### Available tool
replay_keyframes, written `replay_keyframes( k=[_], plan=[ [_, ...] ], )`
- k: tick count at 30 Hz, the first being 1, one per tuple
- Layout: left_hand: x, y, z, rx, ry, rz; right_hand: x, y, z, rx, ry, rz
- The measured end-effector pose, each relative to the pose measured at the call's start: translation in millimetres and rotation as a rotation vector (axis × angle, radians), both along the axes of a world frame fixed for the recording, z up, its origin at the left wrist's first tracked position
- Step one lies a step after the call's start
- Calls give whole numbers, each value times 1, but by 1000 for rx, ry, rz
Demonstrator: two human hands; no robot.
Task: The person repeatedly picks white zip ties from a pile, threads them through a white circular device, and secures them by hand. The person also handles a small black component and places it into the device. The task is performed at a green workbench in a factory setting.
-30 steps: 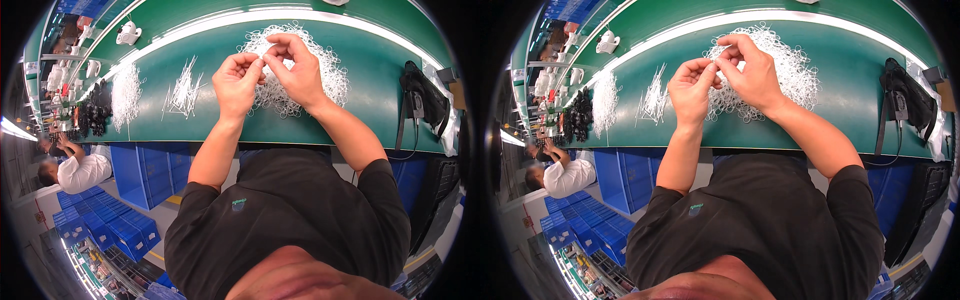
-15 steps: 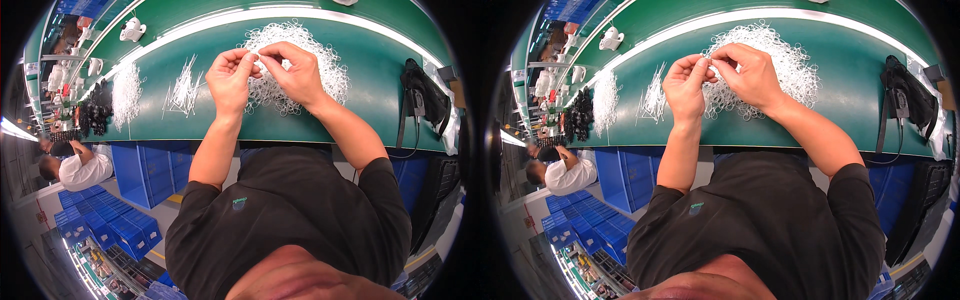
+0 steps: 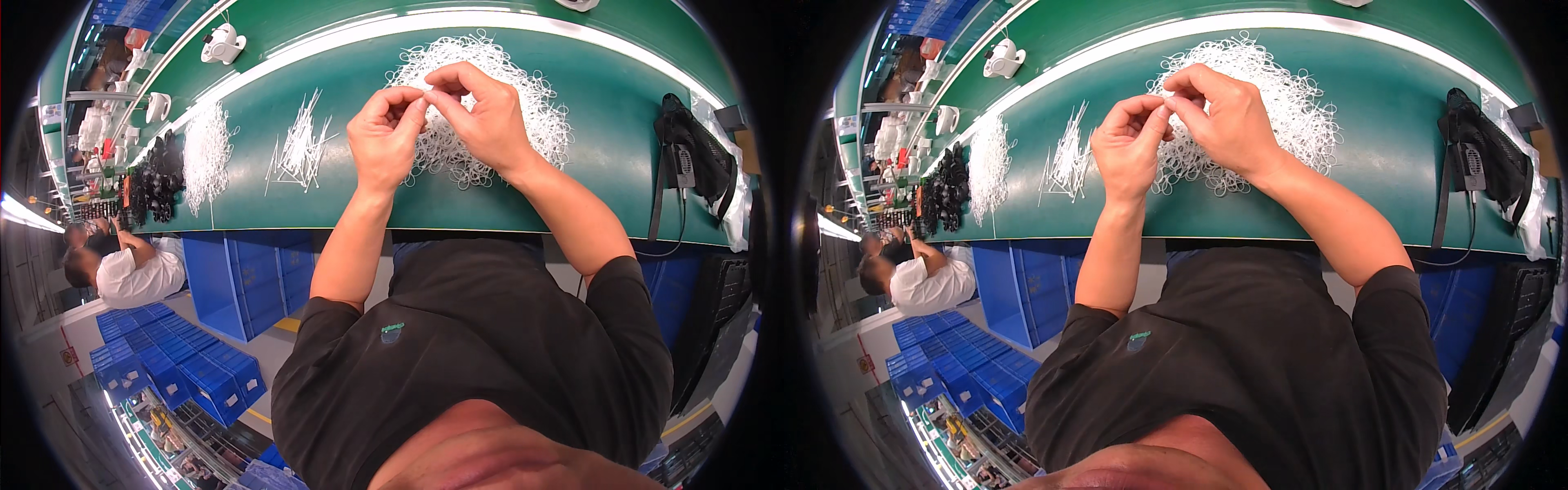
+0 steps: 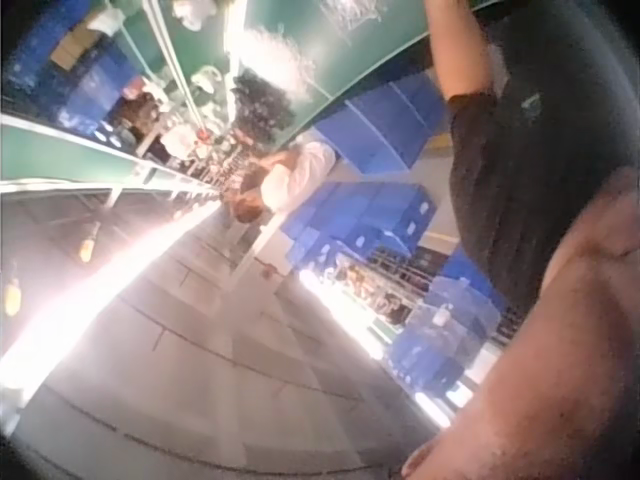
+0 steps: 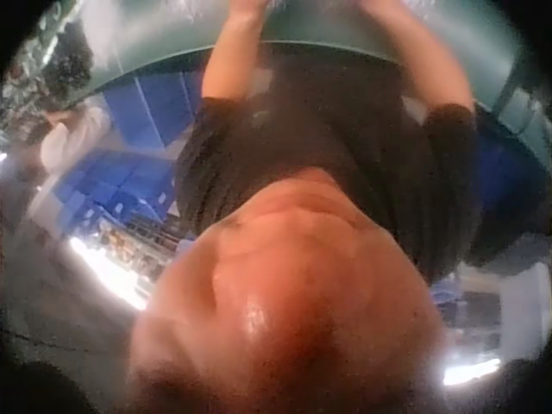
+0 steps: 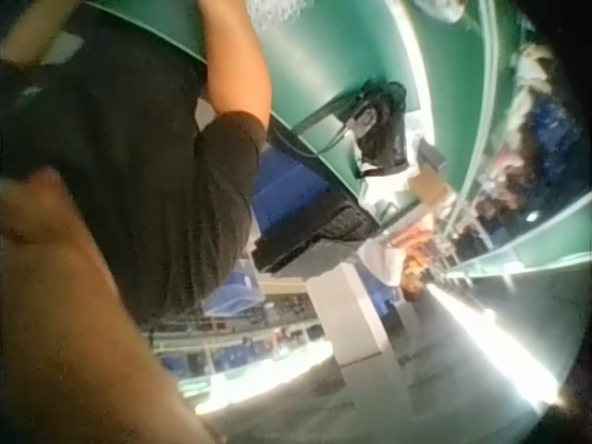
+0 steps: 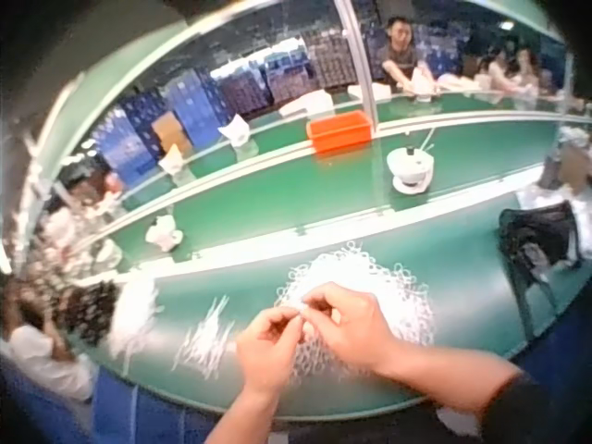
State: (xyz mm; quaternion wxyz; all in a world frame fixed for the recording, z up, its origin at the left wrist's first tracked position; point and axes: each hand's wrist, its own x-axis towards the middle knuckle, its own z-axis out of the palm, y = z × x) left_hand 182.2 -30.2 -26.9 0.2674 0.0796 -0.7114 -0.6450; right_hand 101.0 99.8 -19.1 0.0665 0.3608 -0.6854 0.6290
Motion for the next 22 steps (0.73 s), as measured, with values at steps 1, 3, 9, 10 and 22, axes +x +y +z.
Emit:
replay_keyframes(
  k=[1, 3, 9, 10, 22],
  plan=[
    [0, -3, -3, -44, -16, -2, -1, 0, 0, 0, -3, 7],
    [-1, -9, -10, -130, -42, -21, -1, 1, -2, 2, -15, 23],
    [-9, -15, 26, -1014, 191, 0, -11, 8, 3, 91, 91, 95],
    [-10, -16, 26, -1031, 160, -50, -13, 10, 6, 103, 100, 95],
    [-40, -16, 24, -90, -202, -397, -174, 97, 31, 520, 450, -473]
  ],
)
